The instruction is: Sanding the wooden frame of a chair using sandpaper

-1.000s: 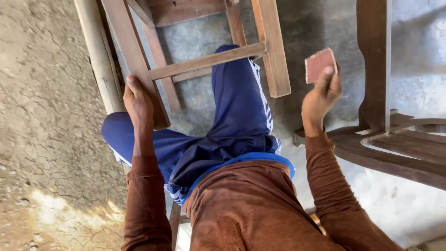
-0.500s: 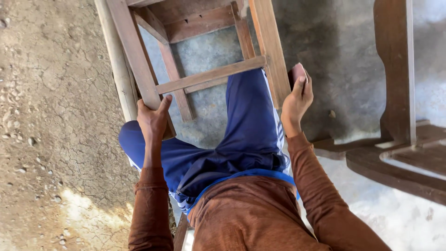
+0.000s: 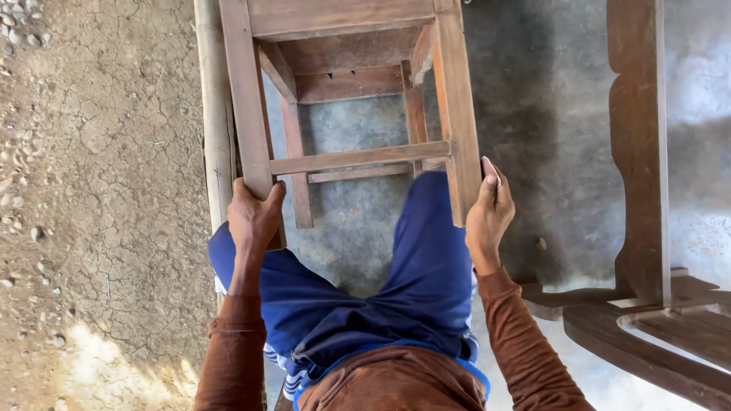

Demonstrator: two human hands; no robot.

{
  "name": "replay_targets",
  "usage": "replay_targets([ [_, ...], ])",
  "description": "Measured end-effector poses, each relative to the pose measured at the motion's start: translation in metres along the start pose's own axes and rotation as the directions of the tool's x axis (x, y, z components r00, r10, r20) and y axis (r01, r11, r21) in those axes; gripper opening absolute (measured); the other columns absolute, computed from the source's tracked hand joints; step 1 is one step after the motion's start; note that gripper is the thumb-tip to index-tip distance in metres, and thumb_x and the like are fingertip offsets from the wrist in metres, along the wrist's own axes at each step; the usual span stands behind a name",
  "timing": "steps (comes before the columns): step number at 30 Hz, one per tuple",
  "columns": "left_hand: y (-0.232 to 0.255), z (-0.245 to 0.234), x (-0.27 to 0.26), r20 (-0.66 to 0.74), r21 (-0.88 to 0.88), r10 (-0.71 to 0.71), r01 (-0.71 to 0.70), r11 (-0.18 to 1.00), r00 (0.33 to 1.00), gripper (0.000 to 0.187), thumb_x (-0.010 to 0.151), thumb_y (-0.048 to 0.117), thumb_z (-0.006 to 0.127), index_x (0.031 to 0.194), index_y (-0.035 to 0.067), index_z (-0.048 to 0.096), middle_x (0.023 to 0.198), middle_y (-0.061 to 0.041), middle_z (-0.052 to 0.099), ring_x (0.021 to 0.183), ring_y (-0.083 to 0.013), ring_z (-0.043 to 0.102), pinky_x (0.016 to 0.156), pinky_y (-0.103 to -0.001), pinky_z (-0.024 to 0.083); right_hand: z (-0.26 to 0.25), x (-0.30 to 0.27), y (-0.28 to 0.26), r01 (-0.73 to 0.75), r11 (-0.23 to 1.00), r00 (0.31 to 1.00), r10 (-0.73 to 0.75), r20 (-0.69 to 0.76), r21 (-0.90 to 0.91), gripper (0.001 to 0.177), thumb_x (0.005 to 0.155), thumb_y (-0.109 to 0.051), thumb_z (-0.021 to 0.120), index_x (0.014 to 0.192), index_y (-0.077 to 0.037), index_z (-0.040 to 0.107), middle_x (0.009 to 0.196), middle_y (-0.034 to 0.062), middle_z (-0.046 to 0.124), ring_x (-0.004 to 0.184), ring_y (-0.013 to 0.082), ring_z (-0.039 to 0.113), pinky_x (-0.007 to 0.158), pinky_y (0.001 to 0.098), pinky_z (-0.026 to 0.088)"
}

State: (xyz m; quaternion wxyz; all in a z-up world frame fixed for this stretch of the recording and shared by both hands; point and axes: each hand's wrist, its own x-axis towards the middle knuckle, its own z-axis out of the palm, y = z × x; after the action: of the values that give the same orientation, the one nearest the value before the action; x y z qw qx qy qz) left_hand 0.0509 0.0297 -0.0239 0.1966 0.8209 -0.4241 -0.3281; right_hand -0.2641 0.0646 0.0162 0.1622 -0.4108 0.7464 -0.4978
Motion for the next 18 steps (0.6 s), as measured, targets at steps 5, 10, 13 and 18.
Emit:
replay_targets([
  [5, -0.001, 0.005, -0.015, 0.048, -0.044, -0.027, 0.029, 0.999, 0.998, 0.053, 0.075, 0.047, 0.064, 0.104, 0.006, 0.048, 0.091, -0.029, 0.062, 0.093, -0.0499, 0.061, 0.077, -0.062, 0.046, -0.003, 0.001, 0.019, 0.052, 0.993, 0.998, -0.049, 0.030, -0.102, 0.027, 0.100, -0.016, 0.045, 0.116, -0.012, 0.066, 0.111, 0.0112, 0.066, 0.104, 0.0314, 0.062, 0.090, 0.0420, 0.048],
  [10, -0.016, -0.004, -0.028, 0.069, -0.086, -0.026, 0.032, 0.996, 0.997, 0.052, 0.077, 0.044, 0.064, 0.107, 0.004, 0.049, 0.091, -0.031, 0.062, 0.091, -0.0517, 0.061, 0.075, -0.064, 0.046, -0.011, -0.025, 0.007, 0.089, 0.983, 0.994, -0.077, 0.081, -0.159, 0.030, 0.103, -0.017, 0.043, 0.120, -0.006, 0.065, 0.109, 0.0208, 0.065, 0.099, 0.0417, 0.061, 0.085, 0.0502, 0.049],
  [13, -0.024, -0.023, -0.034, 0.087, -0.059, -0.049, 0.054, 0.997, 0.995, 0.061, 0.076, 0.046, 0.065, 0.113, 0.000, 0.048, 0.092, -0.034, 0.061, 0.090, -0.0552, 0.060, 0.075, -0.068, 0.044, -0.017, -0.050, -0.004, 0.068, 0.972, 0.996, -0.053, 0.075, -0.224, 0.028, 0.100, -0.019, 0.048, 0.118, -0.005, 0.064, 0.110, 0.0197, 0.065, 0.102, 0.0384, 0.060, 0.086, 0.0477, 0.048],
  [18, -0.055, -0.064, -0.044, 0.121, 0.150, -0.176, 0.157, 0.976, 0.977, 0.063, 0.074, 0.054, 0.064, 0.112, 0.005, 0.053, 0.097, -0.033, 0.063, 0.098, -0.0518, 0.059, 0.084, -0.061, 0.044, -0.029, -0.108, -0.021, -0.104, 0.981, 0.972, 0.135, 0.193, -0.163, 0.031, 0.096, -0.017, 0.048, 0.122, -0.009, 0.062, 0.117, 0.0137, 0.065, 0.110, 0.0310, 0.059, 0.091, 0.0409, 0.048],
])
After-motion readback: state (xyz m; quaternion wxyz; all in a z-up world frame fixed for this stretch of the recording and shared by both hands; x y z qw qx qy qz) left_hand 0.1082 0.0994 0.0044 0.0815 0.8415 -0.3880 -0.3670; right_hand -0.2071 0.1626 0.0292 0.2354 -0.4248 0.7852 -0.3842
